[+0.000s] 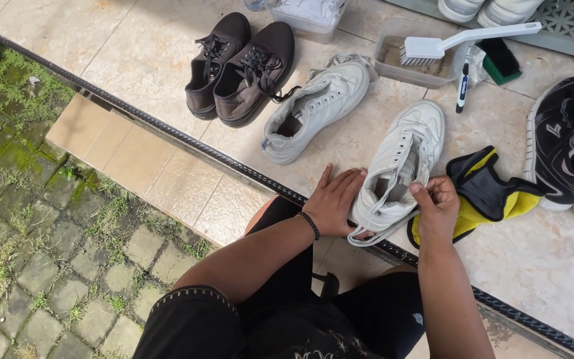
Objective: Wiping the heel of a white sneaker with a cloth, applying a touch-up marker, and then threading laces through the eyelets.
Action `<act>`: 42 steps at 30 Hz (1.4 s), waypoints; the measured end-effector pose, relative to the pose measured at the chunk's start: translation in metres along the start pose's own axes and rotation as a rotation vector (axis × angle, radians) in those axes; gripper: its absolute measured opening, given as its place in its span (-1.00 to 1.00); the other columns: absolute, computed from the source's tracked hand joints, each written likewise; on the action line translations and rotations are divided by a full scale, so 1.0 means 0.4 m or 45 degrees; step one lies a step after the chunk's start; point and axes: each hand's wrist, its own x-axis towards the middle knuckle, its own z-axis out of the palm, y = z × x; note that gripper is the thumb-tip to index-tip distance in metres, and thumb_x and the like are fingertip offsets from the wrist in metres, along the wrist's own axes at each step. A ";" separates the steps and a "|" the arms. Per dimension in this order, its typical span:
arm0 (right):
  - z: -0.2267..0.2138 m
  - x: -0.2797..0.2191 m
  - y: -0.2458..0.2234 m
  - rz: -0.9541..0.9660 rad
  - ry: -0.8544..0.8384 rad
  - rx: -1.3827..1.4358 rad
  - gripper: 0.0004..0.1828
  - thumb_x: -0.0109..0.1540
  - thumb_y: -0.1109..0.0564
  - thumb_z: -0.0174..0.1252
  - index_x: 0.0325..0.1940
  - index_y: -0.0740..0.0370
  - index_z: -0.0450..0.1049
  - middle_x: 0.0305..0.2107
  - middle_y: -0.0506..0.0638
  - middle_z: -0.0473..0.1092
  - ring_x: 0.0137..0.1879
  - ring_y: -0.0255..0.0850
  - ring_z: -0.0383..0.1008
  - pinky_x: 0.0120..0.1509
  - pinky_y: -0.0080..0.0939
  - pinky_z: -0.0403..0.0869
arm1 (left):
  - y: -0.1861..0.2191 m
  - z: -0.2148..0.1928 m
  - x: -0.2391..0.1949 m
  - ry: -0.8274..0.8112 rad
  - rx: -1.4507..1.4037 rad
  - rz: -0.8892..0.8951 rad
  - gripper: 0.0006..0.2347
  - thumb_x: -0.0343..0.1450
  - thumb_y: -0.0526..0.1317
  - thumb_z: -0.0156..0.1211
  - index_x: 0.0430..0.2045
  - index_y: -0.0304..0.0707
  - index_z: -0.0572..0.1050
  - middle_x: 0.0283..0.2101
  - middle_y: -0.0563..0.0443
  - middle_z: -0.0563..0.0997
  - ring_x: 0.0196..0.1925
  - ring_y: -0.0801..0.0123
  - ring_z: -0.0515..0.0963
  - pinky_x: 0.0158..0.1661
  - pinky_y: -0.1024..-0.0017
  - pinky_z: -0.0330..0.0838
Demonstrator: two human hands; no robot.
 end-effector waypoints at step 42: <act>0.016 0.025 -0.056 0.196 0.129 -0.037 -0.70 0.13 0.04 0.42 -0.43 0.08 0.37 -0.73 -0.15 0.20 -0.68 -0.44 0.15 -0.62 -0.53 0.10 | -0.025 0.049 -0.024 0.158 -0.076 0.063 0.05 0.20 0.41 0.18 0.50 -0.23 -0.10 0.37 -0.23 0.31 0.43 -0.02 0.30 0.45 -0.38 -0.34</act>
